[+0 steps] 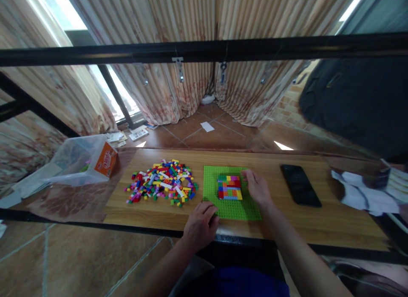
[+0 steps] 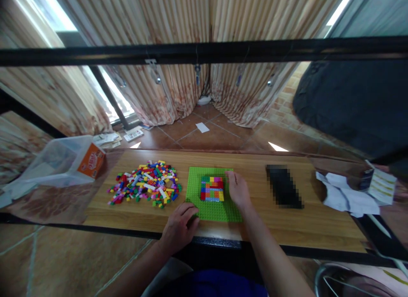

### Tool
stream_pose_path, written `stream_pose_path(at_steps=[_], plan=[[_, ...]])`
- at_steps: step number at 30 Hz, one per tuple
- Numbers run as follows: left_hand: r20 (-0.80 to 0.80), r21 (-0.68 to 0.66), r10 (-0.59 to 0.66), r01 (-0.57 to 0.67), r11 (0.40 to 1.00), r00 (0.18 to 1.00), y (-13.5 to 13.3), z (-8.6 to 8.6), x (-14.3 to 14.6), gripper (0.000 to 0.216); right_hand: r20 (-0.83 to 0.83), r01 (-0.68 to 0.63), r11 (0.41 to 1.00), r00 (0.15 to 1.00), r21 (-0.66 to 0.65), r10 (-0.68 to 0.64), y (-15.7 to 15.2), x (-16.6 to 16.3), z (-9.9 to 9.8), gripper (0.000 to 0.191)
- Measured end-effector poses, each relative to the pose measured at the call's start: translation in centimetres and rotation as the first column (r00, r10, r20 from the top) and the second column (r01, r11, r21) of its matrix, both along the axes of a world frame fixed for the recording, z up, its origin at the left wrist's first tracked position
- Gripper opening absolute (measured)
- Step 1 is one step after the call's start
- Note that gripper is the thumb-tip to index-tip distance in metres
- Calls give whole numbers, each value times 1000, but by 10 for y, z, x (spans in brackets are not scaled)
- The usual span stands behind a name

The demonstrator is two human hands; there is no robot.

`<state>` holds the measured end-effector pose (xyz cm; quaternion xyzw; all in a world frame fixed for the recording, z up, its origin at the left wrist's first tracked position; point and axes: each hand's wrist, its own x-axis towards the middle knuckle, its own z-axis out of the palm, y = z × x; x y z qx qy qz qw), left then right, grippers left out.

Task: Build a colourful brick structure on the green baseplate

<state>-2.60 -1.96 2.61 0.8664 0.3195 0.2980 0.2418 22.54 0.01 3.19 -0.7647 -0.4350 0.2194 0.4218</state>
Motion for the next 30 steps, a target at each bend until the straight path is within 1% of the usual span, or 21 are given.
stream_pose_path(at_steps=[5,7,10,11,14,18,19,22,24,26,28,30], plan=[[7,22,10,-10,1000,1000,1,-3,0,19,32,11,999,999,34,-12,21,4,21,51],[10,22,14,-14,1000,1000,1,-3,1,19,150,-34,999,988,9,32,33,0,29,49],[1,11,17,-17,1000,1000,0,-2,1,19,372,-109,990,918,-89,134,53,-13,35,48],[-5,3,17,-17,1000,1000,0,-2,1,19,411,-125,986,897,-111,160,59,-19,35,47],[-25,-27,13,-14,1000,1000,-2,0,2,21,438,-166,978,875,-129,207,70,-38,31,43],[-38,-35,26,-27,999,999,-3,2,2,22,526,-251,949,790,-191,315,72,-50,20,43],[-38,-32,24,-25,999,999,-4,2,2,22,525,-268,946,787,-184,325,71,-49,17,44],[-46,-26,12,-13,1000,999,-4,1,2,24,458,-273,956,840,-105,290,69,-42,11,47],[-52,-25,4,-6,1000,999,-4,1,2,22,444,-269,959,851,-89,279,68,-39,9,51],[-53,-26,-3,1,1000,999,-4,2,3,20,493,-266,955,819,-131,296,68,-41,9,53],[-57,-32,-5,3,999,998,-4,2,2,19,560,-257,947,764,-192,321,68,-45,9,54],[-67,-44,-4,1,999,998,-4,2,2,20,595,-250,942,731,-223,334,67,-49,9,56]])
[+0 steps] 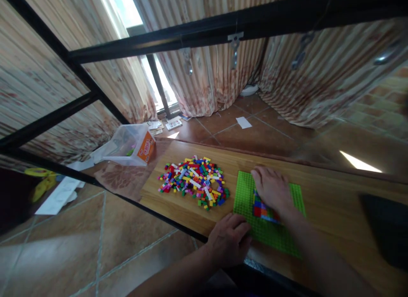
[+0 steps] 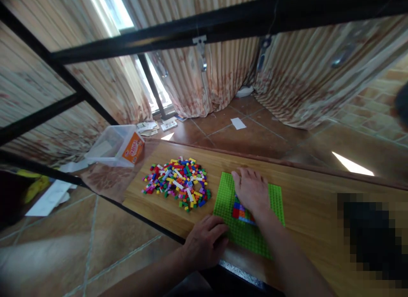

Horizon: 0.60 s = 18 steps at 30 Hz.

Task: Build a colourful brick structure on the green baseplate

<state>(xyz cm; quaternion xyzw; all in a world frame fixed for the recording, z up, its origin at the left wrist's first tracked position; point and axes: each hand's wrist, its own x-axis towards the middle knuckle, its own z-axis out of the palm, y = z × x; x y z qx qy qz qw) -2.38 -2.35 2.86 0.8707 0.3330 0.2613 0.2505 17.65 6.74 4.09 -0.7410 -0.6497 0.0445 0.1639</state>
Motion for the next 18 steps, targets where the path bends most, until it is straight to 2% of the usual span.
stream_pose_path(at_steps=[6,11,14,18], plan=[[-6,-58,-16,16,998,1000,0,-4,0,20,-14,29,1000,999,-6,-29,0,0,0,65],[140,-125,48,-31,992,989,2,-4,-4,23,-134,-16,1000,991,21,19,0,8,-5,64],[203,-135,124,-97,986,971,2,1,-15,26,-161,-48,996,985,78,60,2,14,-10,61],[178,-105,210,-194,975,961,-1,9,-42,21,-145,-73,988,985,134,92,3,18,-14,57]])
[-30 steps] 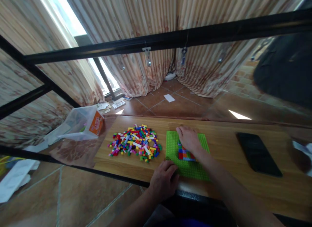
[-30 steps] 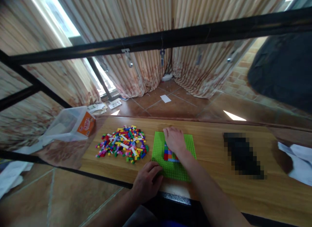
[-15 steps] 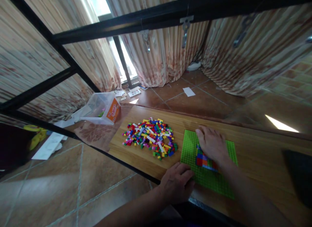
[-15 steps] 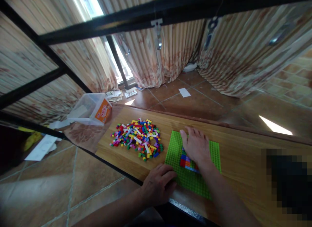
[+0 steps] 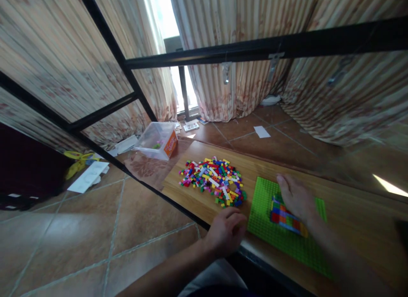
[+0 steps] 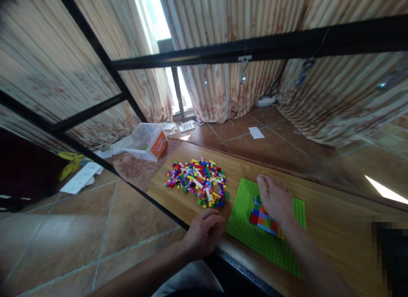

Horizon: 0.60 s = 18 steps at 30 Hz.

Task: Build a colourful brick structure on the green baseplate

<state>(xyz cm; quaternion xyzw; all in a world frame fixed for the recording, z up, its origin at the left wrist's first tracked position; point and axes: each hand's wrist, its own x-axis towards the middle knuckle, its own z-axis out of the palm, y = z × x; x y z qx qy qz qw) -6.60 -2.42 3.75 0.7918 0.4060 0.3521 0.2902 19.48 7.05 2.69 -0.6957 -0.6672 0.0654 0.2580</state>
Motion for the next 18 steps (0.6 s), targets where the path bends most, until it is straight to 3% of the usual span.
stream_pose_path(at_steps=[4,7,9,12,14,18], plan=[[-55,75,174,-170,983,983,9,6,-36,24,23,-20,996,1000,85,18,-3,0,8,54],[-64,118,348,-339,933,935,30,8,-66,21,96,-100,984,992,151,86,-17,-7,16,47],[-53,127,510,-501,856,858,49,9,-86,18,136,-155,974,982,165,133,-35,-19,17,42],[-84,110,653,-645,757,753,78,9,-110,20,159,-250,945,963,212,219,-71,-42,6,39],[-136,131,658,-645,753,741,93,11,-117,20,155,-309,922,948,232,279,-95,-56,-6,37],[-289,241,580,-529,814,762,112,16,-110,21,147,-322,918,944,232,294,-122,-69,-23,31]])
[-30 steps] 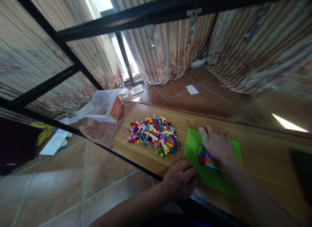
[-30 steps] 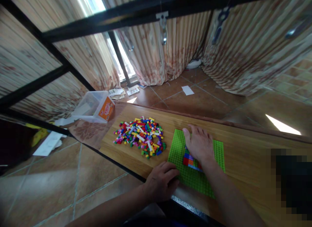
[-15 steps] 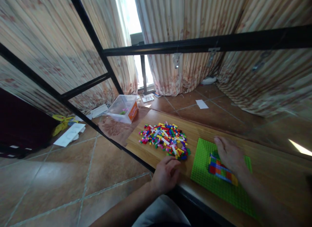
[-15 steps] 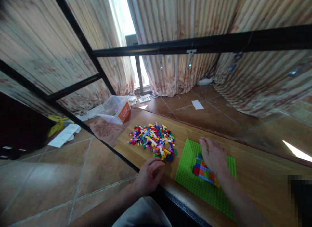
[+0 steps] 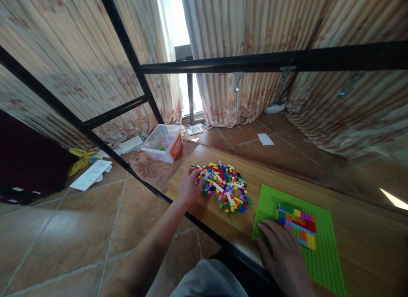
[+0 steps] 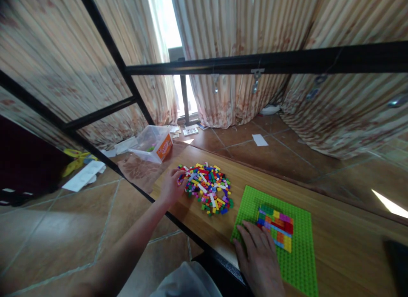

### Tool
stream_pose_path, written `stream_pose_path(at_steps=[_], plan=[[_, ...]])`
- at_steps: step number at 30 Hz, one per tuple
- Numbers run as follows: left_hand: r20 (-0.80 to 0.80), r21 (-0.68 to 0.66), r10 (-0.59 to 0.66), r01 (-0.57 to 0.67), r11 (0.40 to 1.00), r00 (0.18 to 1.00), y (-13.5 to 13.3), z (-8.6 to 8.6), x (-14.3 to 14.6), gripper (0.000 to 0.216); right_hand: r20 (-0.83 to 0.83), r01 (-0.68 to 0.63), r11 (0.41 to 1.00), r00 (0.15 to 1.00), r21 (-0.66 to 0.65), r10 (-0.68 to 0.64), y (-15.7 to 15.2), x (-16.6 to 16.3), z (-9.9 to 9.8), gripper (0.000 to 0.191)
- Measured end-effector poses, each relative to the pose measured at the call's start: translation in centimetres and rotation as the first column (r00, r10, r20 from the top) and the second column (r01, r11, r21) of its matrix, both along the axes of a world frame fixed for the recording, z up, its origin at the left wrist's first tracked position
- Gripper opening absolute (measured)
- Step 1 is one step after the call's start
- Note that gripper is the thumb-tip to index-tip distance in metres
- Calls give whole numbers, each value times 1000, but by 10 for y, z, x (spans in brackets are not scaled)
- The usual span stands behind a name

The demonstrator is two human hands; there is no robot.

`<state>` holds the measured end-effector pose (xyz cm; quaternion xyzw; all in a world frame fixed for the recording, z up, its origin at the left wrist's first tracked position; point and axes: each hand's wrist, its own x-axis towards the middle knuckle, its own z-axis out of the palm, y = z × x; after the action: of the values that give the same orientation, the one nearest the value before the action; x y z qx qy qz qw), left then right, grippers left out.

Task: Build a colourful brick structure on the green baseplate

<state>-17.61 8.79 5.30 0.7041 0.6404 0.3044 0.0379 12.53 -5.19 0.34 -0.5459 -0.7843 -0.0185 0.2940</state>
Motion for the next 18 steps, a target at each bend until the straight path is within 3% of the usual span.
stream_pose_path(at_steps=[4,8,13,18], plan=[[-150,-41,-19,13,999,989,12,3,19,16,11,26,1000,1000,13,-27,-3,3,-2,29],[-170,-70,-21,9,998,985,21,-1,28,10,11,79,997,997,26,-79,-2,6,0,27],[-128,-68,43,-52,996,991,27,-3,23,8,-25,94,996,995,12,-93,-1,4,-1,25],[72,-94,28,-21,995,997,13,17,29,14,-97,81,997,992,6,-80,-1,2,1,24]])
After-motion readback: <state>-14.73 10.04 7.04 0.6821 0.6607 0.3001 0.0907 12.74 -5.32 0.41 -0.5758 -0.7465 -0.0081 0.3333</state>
